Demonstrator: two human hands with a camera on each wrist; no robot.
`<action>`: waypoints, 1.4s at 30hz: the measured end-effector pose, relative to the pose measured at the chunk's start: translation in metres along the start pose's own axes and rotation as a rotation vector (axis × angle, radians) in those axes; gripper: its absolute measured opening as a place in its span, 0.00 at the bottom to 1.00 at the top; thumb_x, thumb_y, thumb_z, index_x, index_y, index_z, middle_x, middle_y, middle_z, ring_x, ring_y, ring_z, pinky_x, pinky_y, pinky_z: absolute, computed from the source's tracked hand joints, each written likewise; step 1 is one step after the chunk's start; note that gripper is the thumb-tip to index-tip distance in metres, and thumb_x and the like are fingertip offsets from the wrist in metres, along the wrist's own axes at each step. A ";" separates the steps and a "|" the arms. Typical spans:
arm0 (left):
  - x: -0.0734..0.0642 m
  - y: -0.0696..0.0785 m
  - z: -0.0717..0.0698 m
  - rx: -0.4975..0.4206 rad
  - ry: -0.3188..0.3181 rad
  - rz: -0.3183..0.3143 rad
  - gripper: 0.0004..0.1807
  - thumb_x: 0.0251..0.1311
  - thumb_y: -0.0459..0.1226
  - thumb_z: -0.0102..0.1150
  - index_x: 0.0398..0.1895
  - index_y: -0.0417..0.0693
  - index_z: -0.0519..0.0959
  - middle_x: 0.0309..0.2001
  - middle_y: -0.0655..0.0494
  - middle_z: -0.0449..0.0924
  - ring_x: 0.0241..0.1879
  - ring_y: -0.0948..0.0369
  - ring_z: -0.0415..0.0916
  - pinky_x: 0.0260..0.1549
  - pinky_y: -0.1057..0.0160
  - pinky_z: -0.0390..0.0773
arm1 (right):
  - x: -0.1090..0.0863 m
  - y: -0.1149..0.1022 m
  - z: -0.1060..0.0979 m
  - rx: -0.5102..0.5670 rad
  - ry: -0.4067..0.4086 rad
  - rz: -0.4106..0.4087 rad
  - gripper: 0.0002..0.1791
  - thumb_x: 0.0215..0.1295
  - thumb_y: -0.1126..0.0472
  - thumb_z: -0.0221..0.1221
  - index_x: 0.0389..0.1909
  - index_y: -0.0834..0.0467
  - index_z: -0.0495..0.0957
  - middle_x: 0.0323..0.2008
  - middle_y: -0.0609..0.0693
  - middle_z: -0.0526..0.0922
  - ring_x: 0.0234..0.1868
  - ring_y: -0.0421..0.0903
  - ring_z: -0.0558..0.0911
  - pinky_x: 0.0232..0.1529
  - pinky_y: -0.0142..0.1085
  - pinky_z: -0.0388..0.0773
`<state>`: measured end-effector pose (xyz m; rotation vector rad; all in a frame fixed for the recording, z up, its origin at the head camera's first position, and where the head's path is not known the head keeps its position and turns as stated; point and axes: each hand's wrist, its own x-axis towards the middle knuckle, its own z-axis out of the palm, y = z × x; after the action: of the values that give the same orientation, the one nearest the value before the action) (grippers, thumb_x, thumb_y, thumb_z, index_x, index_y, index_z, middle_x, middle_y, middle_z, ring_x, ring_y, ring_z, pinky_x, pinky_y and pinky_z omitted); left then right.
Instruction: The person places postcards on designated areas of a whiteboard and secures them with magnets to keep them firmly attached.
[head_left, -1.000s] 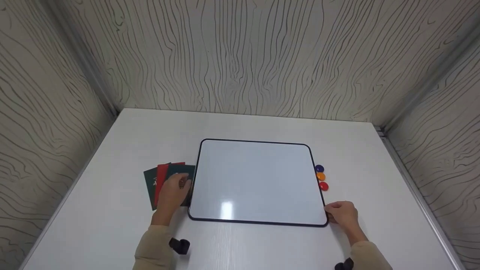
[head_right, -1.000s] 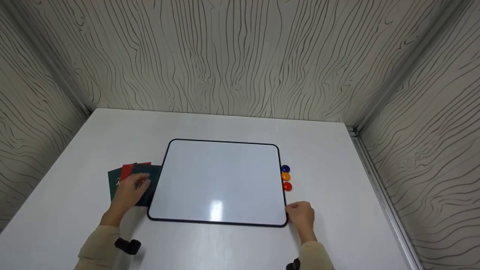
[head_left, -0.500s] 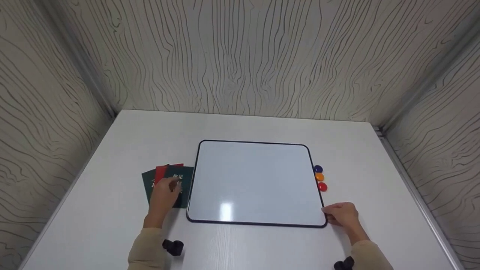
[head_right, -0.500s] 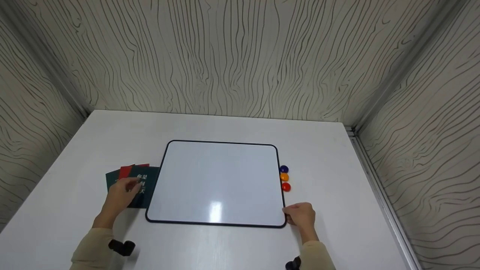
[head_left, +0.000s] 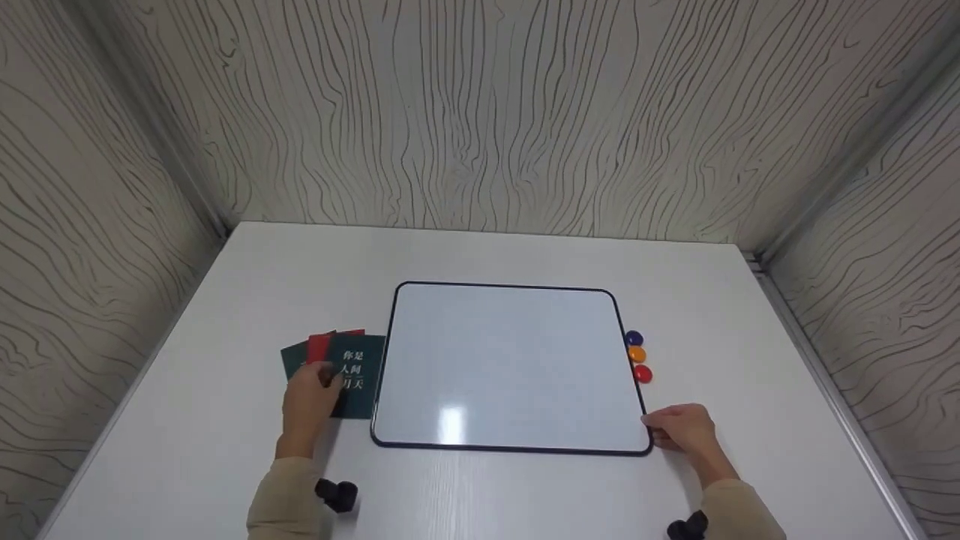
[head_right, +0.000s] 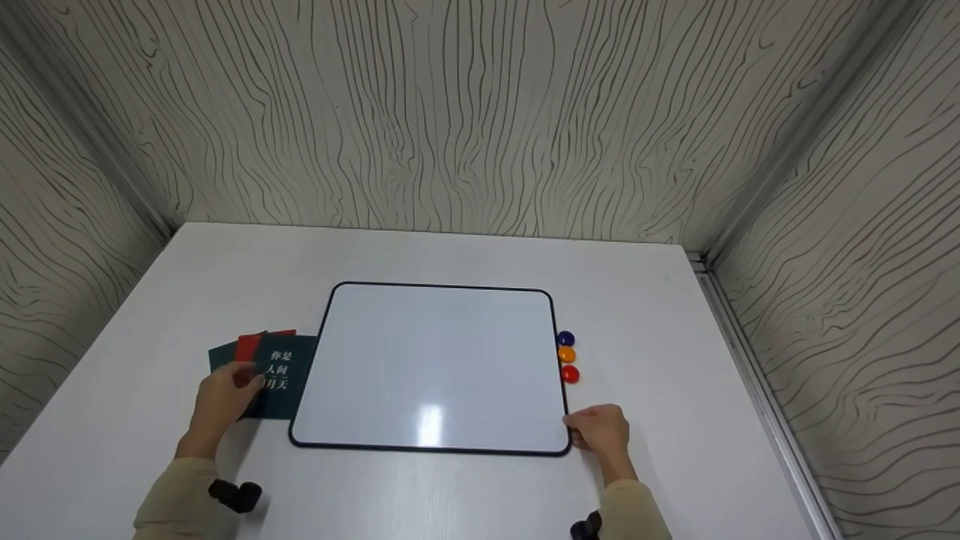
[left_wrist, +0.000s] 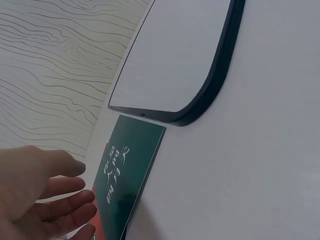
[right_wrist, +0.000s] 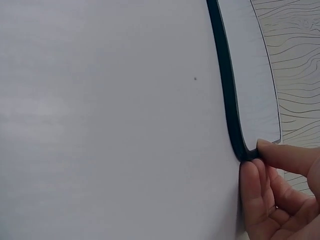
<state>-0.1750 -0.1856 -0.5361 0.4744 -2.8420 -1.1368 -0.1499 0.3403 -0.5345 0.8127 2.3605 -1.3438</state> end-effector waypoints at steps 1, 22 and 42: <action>-0.001 -0.001 0.000 0.003 0.005 -0.007 0.20 0.63 0.34 0.56 0.54 0.30 0.75 0.51 0.32 0.79 0.50 0.44 0.76 0.57 0.45 0.77 | 0.000 0.000 0.000 -0.002 -0.003 0.000 0.21 0.60 0.60 0.62 0.49 0.71 0.76 0.28 0.51 0.82 0.29 0.41 0.79 0.31 0.26 0.81; -0.003 -0.006 0.004 0.002 0.009 -0.127 0.26 0.58 0.32 0.61 0.59 0.26 0.70 0.52 0.28 0.73 0.55 0.38 0.72 0.56 0.43 0.77 | 0.000 0.002 0.002 -0.009 0.019 -0.026 0.18 0.60 0.61 0.62 0.47 0.71 0.77 0.28 0.51 0.82 0.29 0.42 0.79 0.31 0.27 0.82; -0.001 -0.003 -0.001 -0.052 0.031 -0.136 0.18 0.54 0.31 0.63 0.45 0.24 0.76 0.45 0.28 0.80 0.44 0.41 0.79 0.51 0.44 0.79 | 0.001 0.001 0.002 -0.015 0.008 -0.034 0.19 0.62 0.61 0.61 0.47 0.71 0.77 0.28 0.52 0.82 0.28 0.42 0.79 0.31 0.27 0.81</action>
<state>-0.1734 -0.1881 -0.5373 0.6843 -2.7837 -1.2096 -0.1498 0.3393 -0.5365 0.7783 2.3980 -1.3373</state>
